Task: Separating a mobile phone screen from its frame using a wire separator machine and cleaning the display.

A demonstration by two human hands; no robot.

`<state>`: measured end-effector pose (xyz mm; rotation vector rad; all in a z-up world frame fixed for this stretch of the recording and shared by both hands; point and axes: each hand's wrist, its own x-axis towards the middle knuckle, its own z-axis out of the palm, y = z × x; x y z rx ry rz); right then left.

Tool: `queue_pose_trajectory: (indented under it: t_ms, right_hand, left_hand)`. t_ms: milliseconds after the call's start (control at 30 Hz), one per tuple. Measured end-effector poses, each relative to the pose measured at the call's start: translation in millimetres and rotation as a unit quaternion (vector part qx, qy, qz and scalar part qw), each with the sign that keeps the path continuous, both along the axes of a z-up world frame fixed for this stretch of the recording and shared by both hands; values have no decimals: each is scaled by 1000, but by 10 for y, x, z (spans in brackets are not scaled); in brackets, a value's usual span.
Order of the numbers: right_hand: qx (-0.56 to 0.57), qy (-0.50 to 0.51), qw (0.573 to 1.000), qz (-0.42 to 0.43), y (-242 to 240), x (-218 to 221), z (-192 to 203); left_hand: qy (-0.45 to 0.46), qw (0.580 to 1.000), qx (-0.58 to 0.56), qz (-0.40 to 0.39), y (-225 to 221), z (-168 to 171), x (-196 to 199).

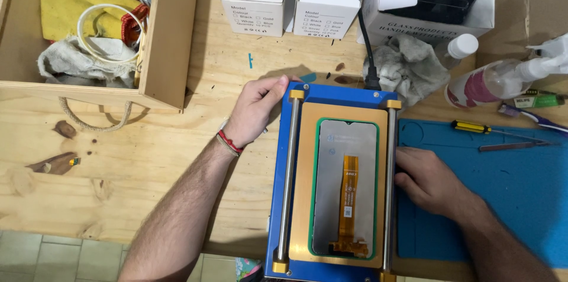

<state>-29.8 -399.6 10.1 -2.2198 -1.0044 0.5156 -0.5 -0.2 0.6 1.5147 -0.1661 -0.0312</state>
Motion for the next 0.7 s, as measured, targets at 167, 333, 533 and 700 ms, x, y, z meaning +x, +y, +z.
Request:
queue_pose_trajectory:
  t_ms: [167, 333, 533, 700]
  right_hand:
    - [-13, -2, 1000, -3, -42, -4, -50]
    - [-5, -5, 1000, -1, -39, -7, -46]
    - [-12, 4, 1000, -7, -20, -7, -12]
    - [-1, 5, 1000, -5, 2, -5, 15]
  left_hand:
    - [-5, 1000, -1, -2, 3, -10, 5]
    - [6, 1000, -17, -1, -7, -8, -3]
    - [-1, 1000, 7, 5, -1, -22, 3]
    - [3, 1000, -9, 1, 2, -44, 9]
